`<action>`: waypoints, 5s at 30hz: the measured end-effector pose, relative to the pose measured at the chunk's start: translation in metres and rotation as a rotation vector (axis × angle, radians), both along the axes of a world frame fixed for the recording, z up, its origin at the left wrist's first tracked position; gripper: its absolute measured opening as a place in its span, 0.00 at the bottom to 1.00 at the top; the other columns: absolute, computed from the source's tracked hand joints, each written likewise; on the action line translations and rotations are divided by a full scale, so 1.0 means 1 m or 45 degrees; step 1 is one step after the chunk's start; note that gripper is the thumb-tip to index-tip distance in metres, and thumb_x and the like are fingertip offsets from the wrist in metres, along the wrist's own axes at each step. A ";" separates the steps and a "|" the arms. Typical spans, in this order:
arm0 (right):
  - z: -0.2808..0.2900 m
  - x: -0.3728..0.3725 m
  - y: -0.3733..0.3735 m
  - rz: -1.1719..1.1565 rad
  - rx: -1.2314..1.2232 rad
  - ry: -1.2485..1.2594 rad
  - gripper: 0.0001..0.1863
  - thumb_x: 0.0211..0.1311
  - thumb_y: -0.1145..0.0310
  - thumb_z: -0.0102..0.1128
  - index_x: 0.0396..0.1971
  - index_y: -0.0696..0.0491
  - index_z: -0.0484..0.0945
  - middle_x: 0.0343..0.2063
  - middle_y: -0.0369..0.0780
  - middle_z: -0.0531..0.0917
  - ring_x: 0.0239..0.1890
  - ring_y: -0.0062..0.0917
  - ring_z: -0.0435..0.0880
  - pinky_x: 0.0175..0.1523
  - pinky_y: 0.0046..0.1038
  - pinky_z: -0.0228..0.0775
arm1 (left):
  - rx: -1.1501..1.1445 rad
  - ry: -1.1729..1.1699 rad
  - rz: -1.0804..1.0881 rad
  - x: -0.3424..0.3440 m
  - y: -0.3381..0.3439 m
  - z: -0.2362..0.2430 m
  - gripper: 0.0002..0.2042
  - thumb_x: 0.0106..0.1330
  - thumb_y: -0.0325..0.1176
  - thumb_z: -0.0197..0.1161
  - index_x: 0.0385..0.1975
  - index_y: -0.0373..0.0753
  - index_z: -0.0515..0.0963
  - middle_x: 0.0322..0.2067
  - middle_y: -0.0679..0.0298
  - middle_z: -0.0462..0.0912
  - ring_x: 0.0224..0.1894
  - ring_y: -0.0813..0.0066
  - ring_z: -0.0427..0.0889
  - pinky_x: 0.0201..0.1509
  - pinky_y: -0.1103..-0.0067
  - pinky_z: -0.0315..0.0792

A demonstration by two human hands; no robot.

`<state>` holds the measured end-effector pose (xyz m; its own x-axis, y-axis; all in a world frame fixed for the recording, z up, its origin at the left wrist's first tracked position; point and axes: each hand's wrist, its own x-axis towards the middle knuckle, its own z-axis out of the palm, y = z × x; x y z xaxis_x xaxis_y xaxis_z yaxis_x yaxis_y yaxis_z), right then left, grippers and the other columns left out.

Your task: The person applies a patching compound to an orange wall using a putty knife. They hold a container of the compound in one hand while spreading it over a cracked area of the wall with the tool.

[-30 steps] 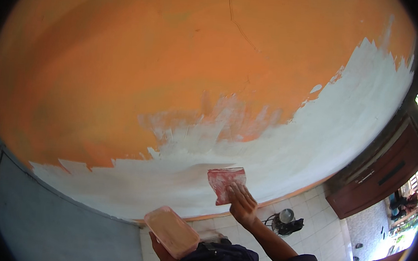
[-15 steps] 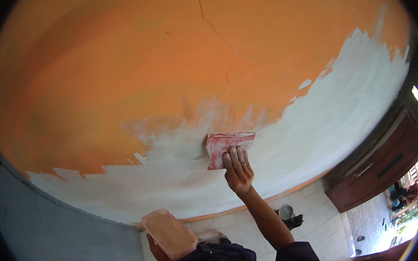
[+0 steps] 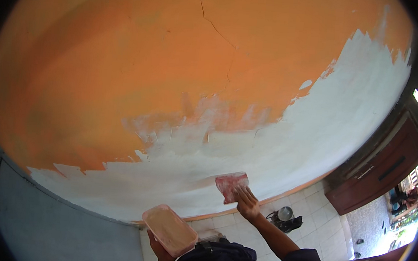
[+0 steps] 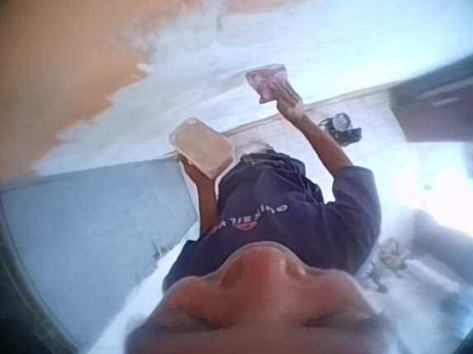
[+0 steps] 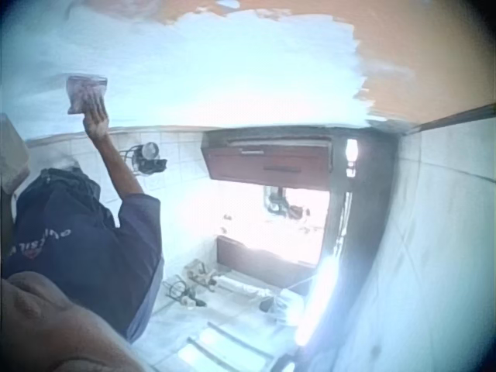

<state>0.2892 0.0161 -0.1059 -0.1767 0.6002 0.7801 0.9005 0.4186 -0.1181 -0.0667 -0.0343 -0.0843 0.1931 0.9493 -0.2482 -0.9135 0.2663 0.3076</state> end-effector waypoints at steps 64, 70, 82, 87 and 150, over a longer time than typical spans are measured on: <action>0.154 -0.037 -0.036 0.633 -0.400 2.882 0.17 0.58 0.75 0.54 0.48 0.60 0.73 0.39 0.39 0.81 0.43 0.28 0.80 0.54 0.29 0.71 | -0.016 0.018 0.057 0.022 -0.014 0.042 0.30 0.75 0.61 0.42 0.66 0.45 0.65 0.59 0.57 0.75 0.58 0.55 0.77 0.62 0.56 0.73; 0.136 -0.036 -0.047 0.417 -0.492 2.624 0.21 0.57 0.78 0.55 0.52 0.62 0.69 0.33 0.41 0.81 0.35 0.30 0.82 0.44 0.29 0.76 | -0.080 -0.041 0.077 0.016 -0.014 0.034 0.31 0.75 0.62 0.42 0.67 0.45 0.64 0.60 0.57 0.74 0.59 0.53 0.77 0.64 0.55 0.72; 0.150 -0.019 -0.066 0.286 -0.387 1.582 0.37 0.50 0.86 0.72 0.63 0.66 0.66 0.52 0.47 0.78 0.50 0.32 0.83 0.56 0.34 0.78 | -0.058 -0.086 -0.031 0.014 -0.007 0.021 0.34 0.73 0.63 0.44 0.68 0.44 0.63 0.61 0.56 0.74 0.60 0.51 0.77 0.63 0.51 0.72; 0.182 -0.028 -0.065 0.619 -0.480 1.697 0.34 0.48 0.88 0.73 0.58 0.67 0.71 0.53 0.48 0.78 0.53 0.33 0.81 0.59 0.37 0.76 | -0.086 -0.077 -0.049 0.016 -0.007 0.023 0.34 0.73 0.64 0.44 0.68 0.44 0.63 0.61 0.56 0.74 0.60 0.51 0.76 0.63 0.51 0.72; 0.130 -0.049 0.069 0.809 -0.245 2.488 0.09 0.70 0.70 0.61 0.44 0.57 0.80 0.39 0.39 0.85 0.38 0.27 0.85 0.42 0.33 0.80 | -0.069 -0.038 -0.018 0.013 -0.008 0.019 0.31 0.75 0.62 0.42 0.65 0.43 0.66 0.58 0.56 0.75 0.58 0.54 0.77 0.62 0.55 0.73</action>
<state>0.2402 0.0848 0.0238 0.4582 0.8828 0.1033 -0.6759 0.4215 -0.6045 -0.0533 -0.0422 -0.0657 0.2144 0.9318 -0.2930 -0.9181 0.2947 0.2652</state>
